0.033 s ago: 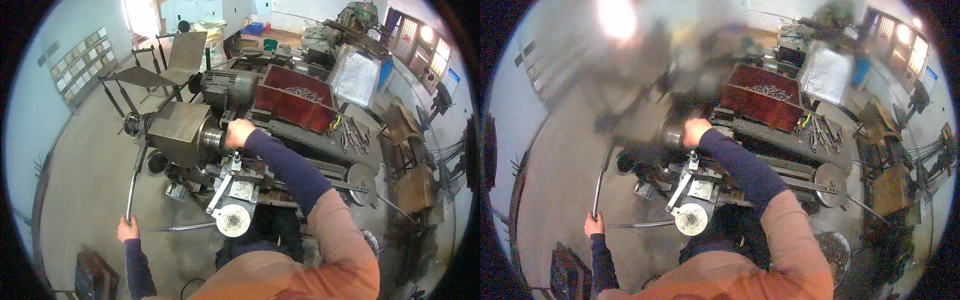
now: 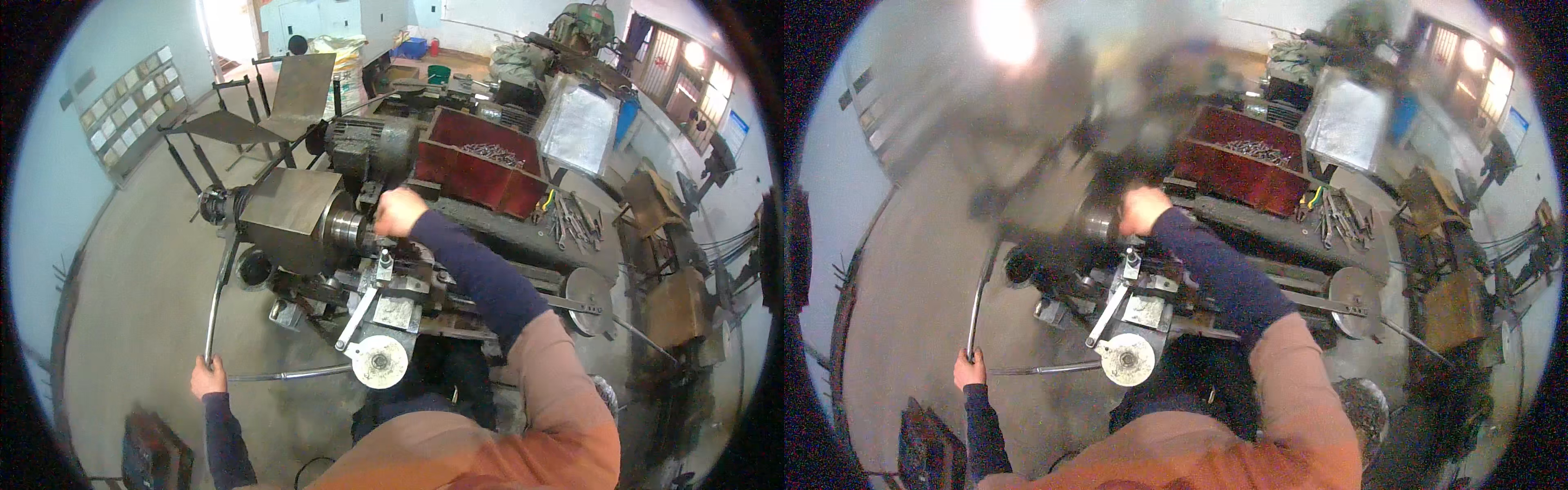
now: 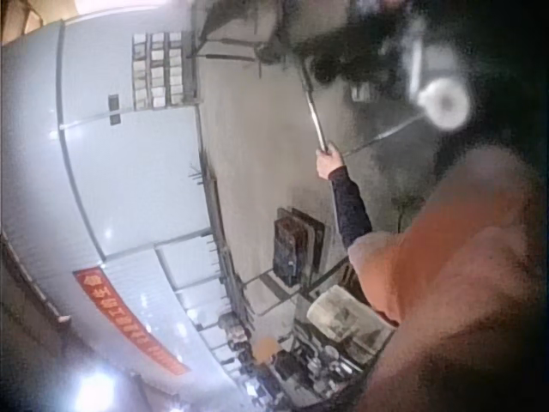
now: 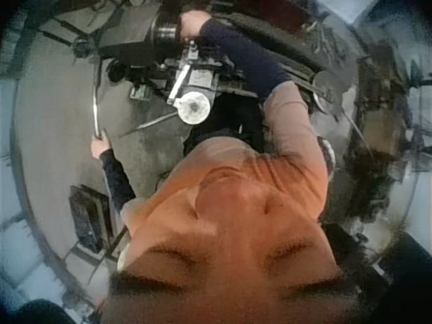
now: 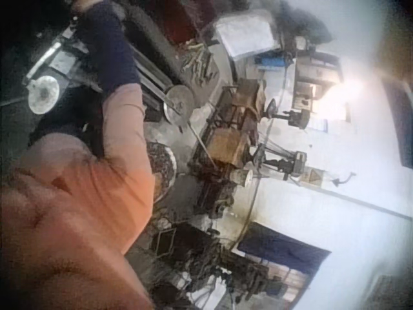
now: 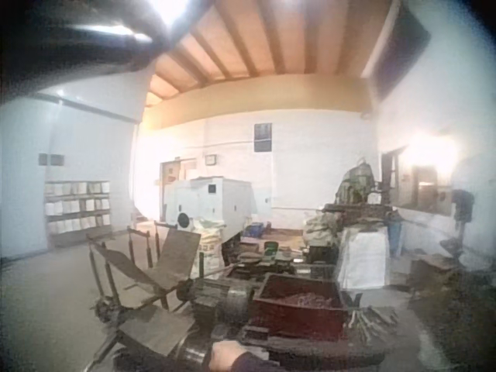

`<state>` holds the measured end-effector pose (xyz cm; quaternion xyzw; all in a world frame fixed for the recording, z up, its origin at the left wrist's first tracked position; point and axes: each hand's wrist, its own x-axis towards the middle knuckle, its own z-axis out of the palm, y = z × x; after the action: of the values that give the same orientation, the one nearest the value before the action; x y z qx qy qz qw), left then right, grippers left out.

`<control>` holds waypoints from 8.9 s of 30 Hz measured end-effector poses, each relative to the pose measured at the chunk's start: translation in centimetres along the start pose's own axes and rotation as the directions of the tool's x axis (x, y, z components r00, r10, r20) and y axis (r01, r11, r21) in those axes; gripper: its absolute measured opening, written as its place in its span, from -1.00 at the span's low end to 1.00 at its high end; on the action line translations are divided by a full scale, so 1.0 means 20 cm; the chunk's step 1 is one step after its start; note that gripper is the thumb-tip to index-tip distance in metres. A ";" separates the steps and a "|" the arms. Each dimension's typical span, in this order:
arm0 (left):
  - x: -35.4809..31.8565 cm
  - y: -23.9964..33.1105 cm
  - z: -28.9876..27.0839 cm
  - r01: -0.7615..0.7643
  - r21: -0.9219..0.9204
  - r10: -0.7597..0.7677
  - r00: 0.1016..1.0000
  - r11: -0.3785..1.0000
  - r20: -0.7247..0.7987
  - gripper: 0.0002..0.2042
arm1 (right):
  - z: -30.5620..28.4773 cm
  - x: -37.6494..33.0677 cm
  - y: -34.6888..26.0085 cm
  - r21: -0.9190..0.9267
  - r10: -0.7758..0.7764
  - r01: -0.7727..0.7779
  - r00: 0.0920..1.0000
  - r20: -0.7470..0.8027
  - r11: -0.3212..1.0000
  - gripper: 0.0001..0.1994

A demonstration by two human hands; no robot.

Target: The person operates a metal lathe, repeatedly loading small cylindrical metal pieces into the chuck, engaging the machine, and removing the finished pieces. The person handles each piece individually and places them into a collection bin.

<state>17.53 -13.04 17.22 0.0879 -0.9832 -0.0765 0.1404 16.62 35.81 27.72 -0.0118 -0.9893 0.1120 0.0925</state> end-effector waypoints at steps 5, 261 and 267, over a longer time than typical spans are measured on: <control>0.03 0.05 0.05 -0.036 0.014 0.036 0.999 0.999 -0.010 -0.68 | -0.35 -0.23 0.43 0.062 0.117 -0.100 0.890 -0.441 0.993 -0.42; 0.56 0.24 0.88 -0.507 -0.104 0.463 0.660 0.855 0.591 -0.61 | -0.17 -2.87 1.55 -0.316 0.848 -0.895 0.415 -0.329 0.316 -0.41; 0.39 -0.24 0.75 0.064 -0.534 0.311 0.753 0.843 0.580 -0.65 | -0.16 -3.06 1.76 -0.400 0.984 -0.915 0.106 -0.143 0.041 -0.43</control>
<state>6.53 -17.40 4.14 -0.0536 -0.9146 -0.3562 -0.1837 77.44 68.17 11.87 -0.6733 -0.7312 -0.0555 -0.0951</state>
